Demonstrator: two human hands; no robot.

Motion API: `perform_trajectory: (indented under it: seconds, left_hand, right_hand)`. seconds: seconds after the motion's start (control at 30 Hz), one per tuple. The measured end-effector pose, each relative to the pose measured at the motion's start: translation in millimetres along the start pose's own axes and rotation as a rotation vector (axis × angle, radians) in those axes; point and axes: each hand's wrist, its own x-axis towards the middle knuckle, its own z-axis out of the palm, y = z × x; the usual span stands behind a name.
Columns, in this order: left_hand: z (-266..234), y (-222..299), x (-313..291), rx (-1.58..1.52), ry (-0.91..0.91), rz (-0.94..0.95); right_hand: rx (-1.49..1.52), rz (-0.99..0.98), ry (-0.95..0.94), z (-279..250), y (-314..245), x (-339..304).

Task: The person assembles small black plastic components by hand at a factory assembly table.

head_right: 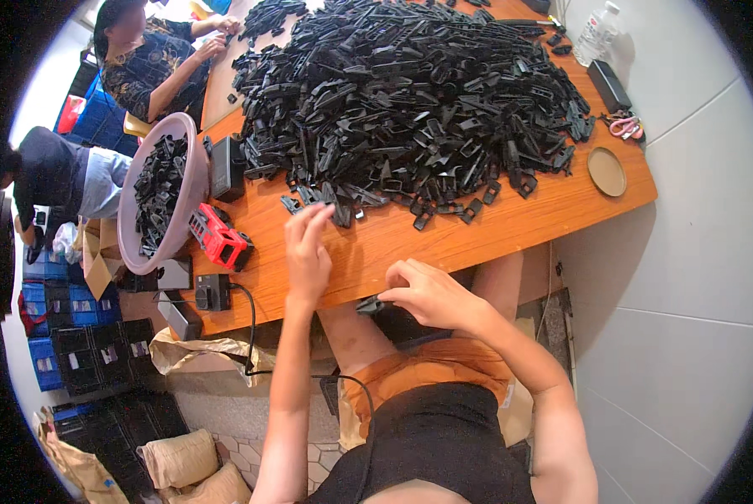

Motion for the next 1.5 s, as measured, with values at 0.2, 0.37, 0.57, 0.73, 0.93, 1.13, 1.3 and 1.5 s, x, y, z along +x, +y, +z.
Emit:
perform_trajectory:
  seconds: [0.2,0.37,0.57,0.73,0.93,1.13,1.3,1.5]
  left_hand:
    - [4,-13,32,0.138,-0.216,0.205]
    - [7,-6,28,0.133,-0.249,0.268]
    - [10,-13,26,0.12,-0.24,0.31]
    - [-2,-14,28,0.098,-0.253,0.355]
    - [-20,13,-11,0.158,-0.315,0.347]
    - [-3,5,-53,-0.043,-0.251,0.049]
    - [-1,0,-52,-0.248,-0.134,-0.057]
    - [-2,-2,-57,-0.277,-0.084,-0.15]
  right_hand:
    - [-0.135,0.386,0.441,-11,20,7]
    - [-0.383,0.362,0.491,4,42,20]
    - [-0.285,0.34,0.569,-1,45,14]
    - [-0.354,0.197,0.522,-11,49,11]
    - [-0.21,0.183,0.643,-12,38,7]
    - [0.198,0.255,0.516,17,20,22]
    - [0.104,0.159,0.444,12,21,24]
    - [-0.115,0.092,0.33,24,25,21]
